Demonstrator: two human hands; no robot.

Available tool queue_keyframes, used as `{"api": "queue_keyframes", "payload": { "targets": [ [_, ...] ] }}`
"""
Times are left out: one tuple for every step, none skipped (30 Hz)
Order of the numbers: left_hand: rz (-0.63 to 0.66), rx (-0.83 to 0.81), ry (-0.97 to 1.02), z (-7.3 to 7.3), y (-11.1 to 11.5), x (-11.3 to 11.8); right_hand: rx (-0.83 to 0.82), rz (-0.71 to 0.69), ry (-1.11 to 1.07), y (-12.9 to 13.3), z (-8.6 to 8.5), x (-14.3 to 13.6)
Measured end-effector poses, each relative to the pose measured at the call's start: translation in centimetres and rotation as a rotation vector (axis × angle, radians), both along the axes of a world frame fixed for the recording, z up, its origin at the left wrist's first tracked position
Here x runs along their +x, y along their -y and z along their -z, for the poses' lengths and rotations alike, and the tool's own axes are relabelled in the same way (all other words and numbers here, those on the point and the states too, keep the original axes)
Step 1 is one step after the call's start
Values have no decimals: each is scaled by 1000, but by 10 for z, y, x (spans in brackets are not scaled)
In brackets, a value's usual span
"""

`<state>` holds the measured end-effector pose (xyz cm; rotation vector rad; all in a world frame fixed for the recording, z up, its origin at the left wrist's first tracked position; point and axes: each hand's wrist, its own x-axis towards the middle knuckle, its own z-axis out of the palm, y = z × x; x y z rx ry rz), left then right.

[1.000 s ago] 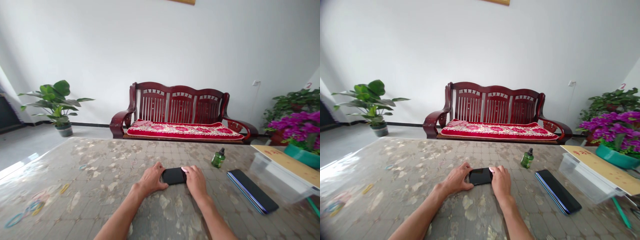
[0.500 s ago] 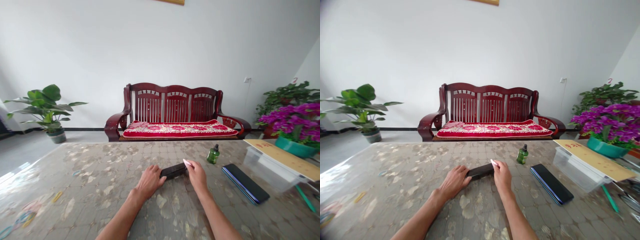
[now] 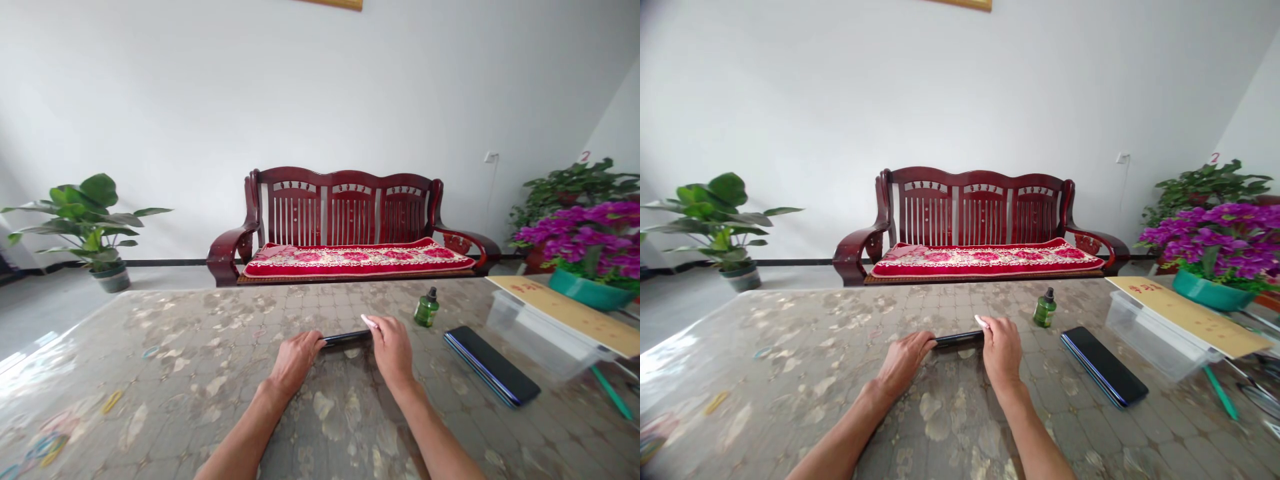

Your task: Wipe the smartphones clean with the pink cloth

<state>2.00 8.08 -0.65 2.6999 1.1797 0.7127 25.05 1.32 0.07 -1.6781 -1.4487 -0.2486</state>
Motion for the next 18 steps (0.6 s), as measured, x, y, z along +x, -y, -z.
{"api": "queue_keyframes", "payload": {
  "targets": [
    [-8,-9,2,-1,0,1,16,7,67,1,0,-2],
    [-15,-17,-1,-1,1,1,24,13,125,2,-1,-4],
    [-21,-21,-6,-2,1,1,28,14,173,3,-2,-8],
    [-24,-22,-10,-3,2,2,28,10,211,5,-3,-13],
    [-25,-21,-13,-4,2,2,29,3,244,6,-5,-19],
    [-23,-19,-14,-4,3,2,32,-10,272,6,-6,-25],
    [-19,-16,-13,-5,3,2,38,-27,298,7,-7,-30],
    [-12,-13,-12,-5,3,2,43,-48,322,8,-8,-36],
    [-5,-9,-10,-5,3,2,47,-68,342,8,-9,-39],
    [0,-7,-8,-4,3,2,49,-80,357,8,-10,-41],
    [1,-6,-6,-3,3,2,49,-83,368,9,-10,-42],
    [-1,-7,-5,-3,3,1,48,-75,375,9,-11,-40],
    [-7,-9,-3,-2,3,2,47,-56,376,9,-11,-36],
    [-14,-13,-4,-1,3,2,46,-32,374,9,-11,-32],
    [-22,-18,-6,-1,3,2,48,-7,368,9,-11,-27],
    [-29,-23,-8,-1,3,3,50,16,361,9,-11,-23],
    [-36,-29,-11,-1,4,3,52,32,354,9,-11,-20],
    [-41,-34,-15,-2,4,4,56,40,350,8,-11,-19]
  ]
}}
